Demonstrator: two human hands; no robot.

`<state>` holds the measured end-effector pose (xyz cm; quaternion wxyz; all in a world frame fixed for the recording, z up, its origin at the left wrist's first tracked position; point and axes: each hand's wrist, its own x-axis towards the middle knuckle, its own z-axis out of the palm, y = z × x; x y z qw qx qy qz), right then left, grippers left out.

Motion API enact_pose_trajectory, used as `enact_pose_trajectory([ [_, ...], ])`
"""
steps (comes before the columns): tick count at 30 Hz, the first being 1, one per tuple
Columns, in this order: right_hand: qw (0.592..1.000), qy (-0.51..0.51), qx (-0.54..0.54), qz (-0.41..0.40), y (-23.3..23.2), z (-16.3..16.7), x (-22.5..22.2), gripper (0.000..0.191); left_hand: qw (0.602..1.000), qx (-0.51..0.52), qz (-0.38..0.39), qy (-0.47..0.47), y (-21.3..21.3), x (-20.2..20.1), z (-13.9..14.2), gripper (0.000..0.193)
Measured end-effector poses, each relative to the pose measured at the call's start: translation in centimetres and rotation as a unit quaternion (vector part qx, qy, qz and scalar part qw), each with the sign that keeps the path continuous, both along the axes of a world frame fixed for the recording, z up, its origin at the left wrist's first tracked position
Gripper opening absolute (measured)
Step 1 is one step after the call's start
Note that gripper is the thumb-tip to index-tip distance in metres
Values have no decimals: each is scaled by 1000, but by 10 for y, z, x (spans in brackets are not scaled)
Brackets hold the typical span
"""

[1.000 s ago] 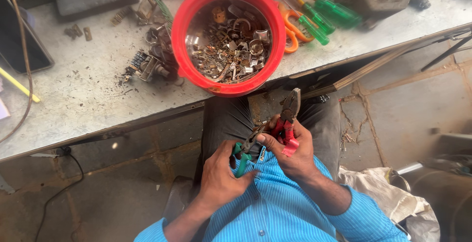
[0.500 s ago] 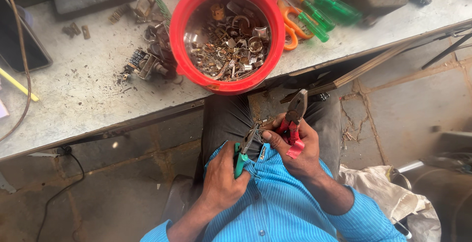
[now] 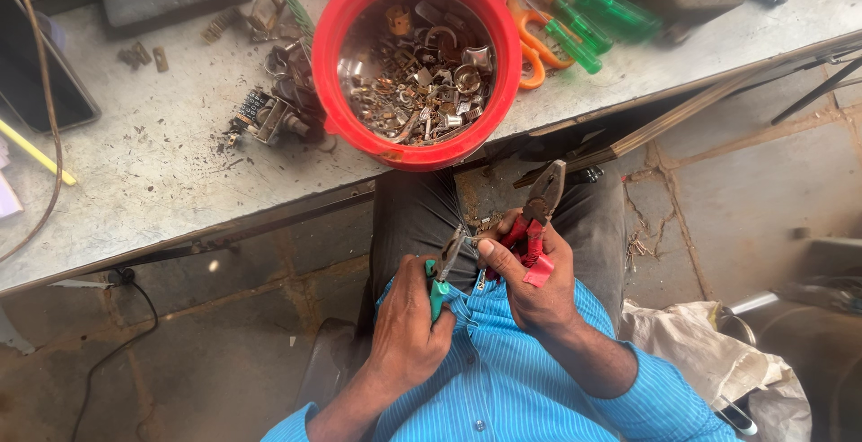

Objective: The person uses two pliers to manipulate small metal parts over a red bowl, then sets the tools down and sorts through the parts by hand. The person picks up individual pieces, examines them, and places them back into the bowl or on the table.

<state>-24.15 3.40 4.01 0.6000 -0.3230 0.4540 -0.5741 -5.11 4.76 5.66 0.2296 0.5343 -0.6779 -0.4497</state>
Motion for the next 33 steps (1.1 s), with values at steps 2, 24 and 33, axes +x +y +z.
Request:
enact_pose_trajectory([
  [2, 1000, -20, 0, -8, 1, 0, 1, 28, 1000, -20, -5, -8, 1, 0, -1, 51],
  [24, 999, 21, 26, 3, 11, -6, 5, 26, 999, -47, 9, 1, 2, -1, 6, 47],
  [33, 999, -39, 22, -15, 9, -3, 8, 27, 999, -45, 3, -2, 2, 0, 4, 50],
])
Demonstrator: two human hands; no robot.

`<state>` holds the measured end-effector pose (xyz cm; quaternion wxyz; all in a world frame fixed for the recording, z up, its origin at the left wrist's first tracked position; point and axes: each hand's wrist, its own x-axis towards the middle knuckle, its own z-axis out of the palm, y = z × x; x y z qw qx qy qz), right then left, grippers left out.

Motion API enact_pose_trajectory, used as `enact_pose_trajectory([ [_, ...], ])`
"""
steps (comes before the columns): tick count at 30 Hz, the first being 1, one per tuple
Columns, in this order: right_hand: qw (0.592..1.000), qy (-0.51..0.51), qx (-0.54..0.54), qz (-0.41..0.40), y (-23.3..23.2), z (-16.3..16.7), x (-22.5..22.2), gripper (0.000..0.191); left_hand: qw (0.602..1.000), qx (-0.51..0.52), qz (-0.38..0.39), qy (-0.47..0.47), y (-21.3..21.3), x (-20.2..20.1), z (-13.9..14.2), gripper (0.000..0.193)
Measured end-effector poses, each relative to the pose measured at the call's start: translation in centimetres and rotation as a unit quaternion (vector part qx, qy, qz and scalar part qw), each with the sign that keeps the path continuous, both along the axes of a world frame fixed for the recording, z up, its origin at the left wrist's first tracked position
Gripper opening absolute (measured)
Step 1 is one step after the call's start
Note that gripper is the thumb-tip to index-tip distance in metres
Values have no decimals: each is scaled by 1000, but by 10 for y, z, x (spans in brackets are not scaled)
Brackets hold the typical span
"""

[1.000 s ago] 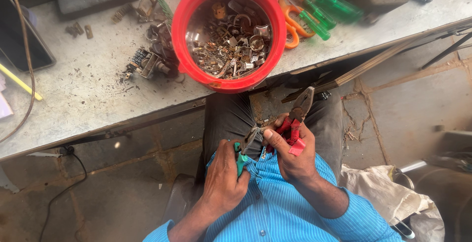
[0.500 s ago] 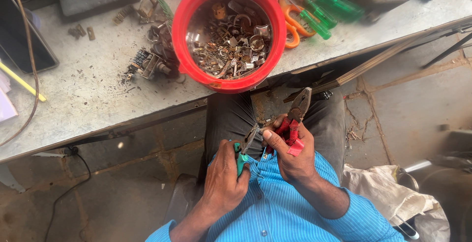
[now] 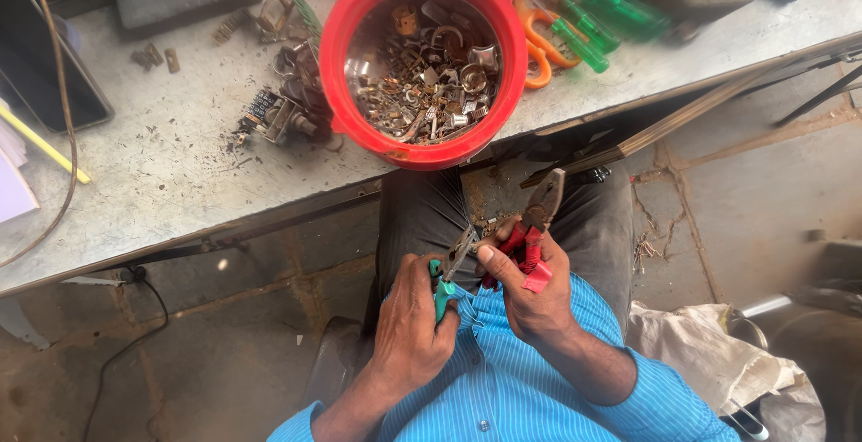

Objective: The person uses two pliers to manipulate small metal parts over a red bowl, then sets the tools down and sorts through the parts by hand. The person picks up individual pieces, examines them, and places them back into the bowl or on the table.

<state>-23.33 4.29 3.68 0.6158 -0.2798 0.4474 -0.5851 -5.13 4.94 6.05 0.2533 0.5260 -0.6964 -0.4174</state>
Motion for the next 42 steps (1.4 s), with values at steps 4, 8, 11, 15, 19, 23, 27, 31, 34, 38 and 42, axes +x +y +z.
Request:
enact_pose_trajectory([
  [4, 1000, -6, 0, -9, -2, 6, -4, 28, 1000, -6, -14, -2, 1, 2, 0, 54],
  [8, 1000, -9, 6, -7, -3, 8, -6, 29, 999, -28, -15, -4, 1, 2, 1, 57],
  [11, 1000, -1, -1, -9, -3, 5, -3, 29, 1000, -27, -12, -1, 0, 2, 3, 56],
  [15, 1000, 6, -9, -10, -2, 2, -2, 29, 1000, -9, 4, 3, 0, 2, 4, 47],
  [19, 1000, 0, -10, -12, -1, 0, -2, 30, 1000, -15, 25, 5, -1, 1, 3, 40],
  [23, 1000, -17, -15, 4, -1, -1, -3, 30, 997, -65, 47, -3, -2, 2, 0, 36],
  [27, 1000, -7, -9, 17, 1, -1, -3, 30, 994, -97, 50, -11, -3, 5, -3, 42],
  [31, 1000, 5, -15, 13, 3, -3, 1, 29, 996, -74, 40, -21, -1, 6, -5, 57],
  [34, 1000, 2, -27, 7, 4, -4, 2, 29, 997, -73, 36, -16, 0, 6, -6, 59],
  [38, 1000, -2, -17, 15, 3, -4, 2, 28, 997, -74, 20, -17, -2, 8, -6, 60],
  [42, 1000, 9, -19, 3, 5, -1, 4, 28, 997, -70, 17, -15, -2, 9, -4, 65],
])
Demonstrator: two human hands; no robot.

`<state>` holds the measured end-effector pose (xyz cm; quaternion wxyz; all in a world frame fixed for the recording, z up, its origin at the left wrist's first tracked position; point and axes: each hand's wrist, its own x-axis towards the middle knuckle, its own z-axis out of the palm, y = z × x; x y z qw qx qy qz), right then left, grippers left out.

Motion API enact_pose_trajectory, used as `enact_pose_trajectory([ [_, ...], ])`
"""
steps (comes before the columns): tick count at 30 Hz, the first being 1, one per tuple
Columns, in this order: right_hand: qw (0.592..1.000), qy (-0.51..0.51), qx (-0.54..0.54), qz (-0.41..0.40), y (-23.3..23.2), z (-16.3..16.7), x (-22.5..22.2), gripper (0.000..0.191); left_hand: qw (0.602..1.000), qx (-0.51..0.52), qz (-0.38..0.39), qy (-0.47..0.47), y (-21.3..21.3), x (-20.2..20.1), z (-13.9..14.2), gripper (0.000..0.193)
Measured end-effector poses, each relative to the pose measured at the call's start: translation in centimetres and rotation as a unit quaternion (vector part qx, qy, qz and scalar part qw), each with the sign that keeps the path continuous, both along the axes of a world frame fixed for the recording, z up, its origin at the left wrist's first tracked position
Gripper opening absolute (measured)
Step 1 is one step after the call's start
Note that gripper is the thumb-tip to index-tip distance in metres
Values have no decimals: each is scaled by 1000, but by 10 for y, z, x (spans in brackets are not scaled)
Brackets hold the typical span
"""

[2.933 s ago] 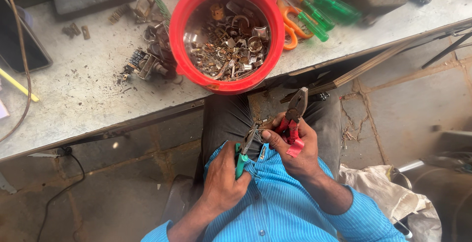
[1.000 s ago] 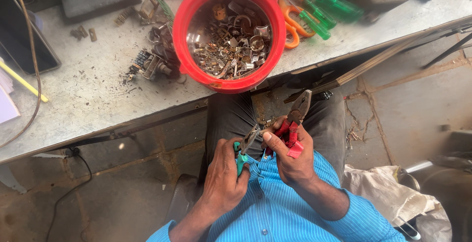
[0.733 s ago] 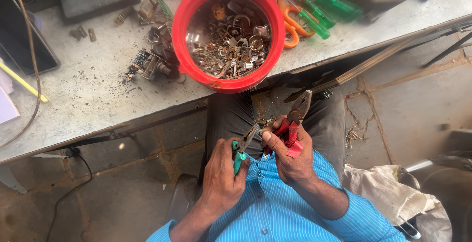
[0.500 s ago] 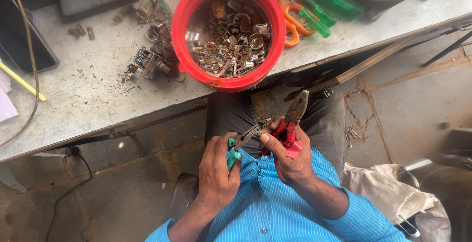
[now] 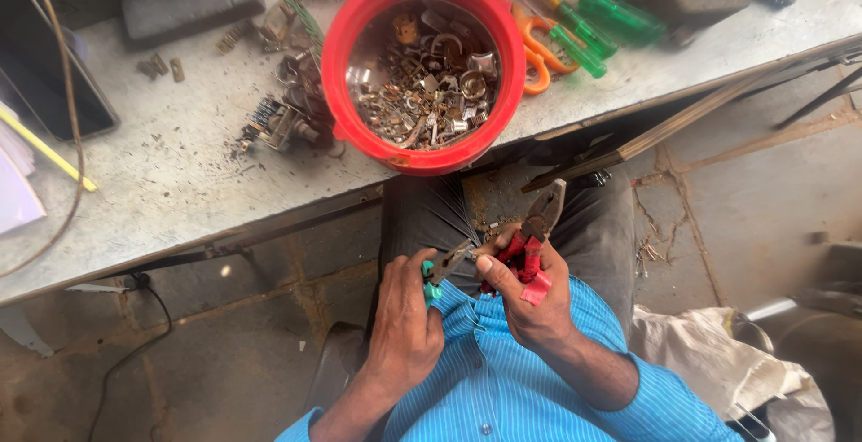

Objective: The person uses two pliers to manipulate small metal parts over a red bowl, then sets the tools down and sorts through the parts by hand. The person picks up individual pieces, examines them, and places them back into the bowl or on the table.

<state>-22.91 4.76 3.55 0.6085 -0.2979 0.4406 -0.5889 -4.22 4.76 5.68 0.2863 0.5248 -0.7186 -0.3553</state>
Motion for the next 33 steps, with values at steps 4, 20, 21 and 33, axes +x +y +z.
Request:
enact_pose_trajectory([
  [4, 1000, 26, 1, -2, 0, 3, 3, 27, 1000, 6, -1, 8, 1, 0, 3, 67],
  [20, 999, -20, 11, -38, 0, 1, 8, 28, 1000, 5, -6, -11, 3, 1, -1, 69],
  [21, 999, -21, 13, -36, 1, 0, 8, 28, 1000, 2, -6, -11, 3, 1, -1, 70],
  [33, 1000, 4, 10, -26, -2, 1, 11, 28, 1000, 19, 11, -23, 0, 3, -3, 52],
])
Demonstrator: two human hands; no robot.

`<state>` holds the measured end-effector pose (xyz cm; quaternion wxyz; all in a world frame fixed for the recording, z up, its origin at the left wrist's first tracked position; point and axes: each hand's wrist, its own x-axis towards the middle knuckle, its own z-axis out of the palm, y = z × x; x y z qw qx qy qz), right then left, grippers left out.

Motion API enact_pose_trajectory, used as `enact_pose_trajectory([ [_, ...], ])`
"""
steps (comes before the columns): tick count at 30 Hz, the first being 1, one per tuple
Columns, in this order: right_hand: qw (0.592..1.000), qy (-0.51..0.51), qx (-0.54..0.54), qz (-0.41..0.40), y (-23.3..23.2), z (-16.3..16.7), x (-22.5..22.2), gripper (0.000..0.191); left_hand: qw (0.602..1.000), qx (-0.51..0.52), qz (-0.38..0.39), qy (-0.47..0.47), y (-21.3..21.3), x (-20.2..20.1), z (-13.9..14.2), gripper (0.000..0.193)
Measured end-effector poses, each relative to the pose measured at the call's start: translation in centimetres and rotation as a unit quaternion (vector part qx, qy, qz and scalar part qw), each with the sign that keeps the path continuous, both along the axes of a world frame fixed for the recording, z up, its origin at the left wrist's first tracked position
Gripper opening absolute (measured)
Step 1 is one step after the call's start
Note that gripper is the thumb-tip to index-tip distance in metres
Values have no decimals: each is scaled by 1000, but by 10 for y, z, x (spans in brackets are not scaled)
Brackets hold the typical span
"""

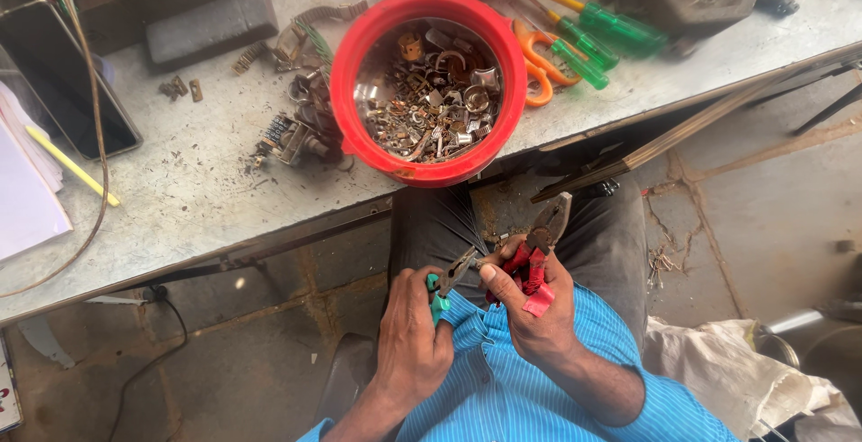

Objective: The person uses two pliers to manipulate small metal parts over a red bowl, then sets the tools down and sorts through the parts by hand. The person picks up individual pieces, examines them, and places them back into the bowl or on the table.

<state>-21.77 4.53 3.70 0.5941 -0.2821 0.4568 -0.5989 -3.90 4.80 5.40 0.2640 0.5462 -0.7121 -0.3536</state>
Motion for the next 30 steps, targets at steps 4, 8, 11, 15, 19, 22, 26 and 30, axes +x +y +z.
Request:
enact_pose_trajectory([
  [4, 1000, -2, 8, 18, 0, 4, -1, 29, 999, -39, 19, 8, -3, 1, 2, 40],
  [8, 996, 20, 73, 47, -3, 2, -3, 29, 997, -61, 53, -19, -9, 2, 0, 29],
  [11, 988, -11, 121, 97, -2, 0, -8, 28, 995, -61, 81, -6, -15, 7, -3, 26],
  [15, 955, 85, 120, 259, 15, 4, -20, 36, 991, -86, 103, -24, -18, 16, -7, 25],
  [19, 923, 76, 52, 374, 21, 7, -18, 44, 982, -137, 117, -51, -21, 19, -14, 24],
  [22, 889, 10, 150, 433, 22, 15, -16, 48, 969, -193, 129, -88, -24, 22, -17, 20],
  [26, 883, -4, 166, 439, 20, 26, -14, 46, 944, -273, 132, -132, -27, 28, -20, 19],
  [30, 879, -30, 172, 444, 12, 32, -18, 41, 931, -301, 120, -167, -29, 35, -22, 17],
])
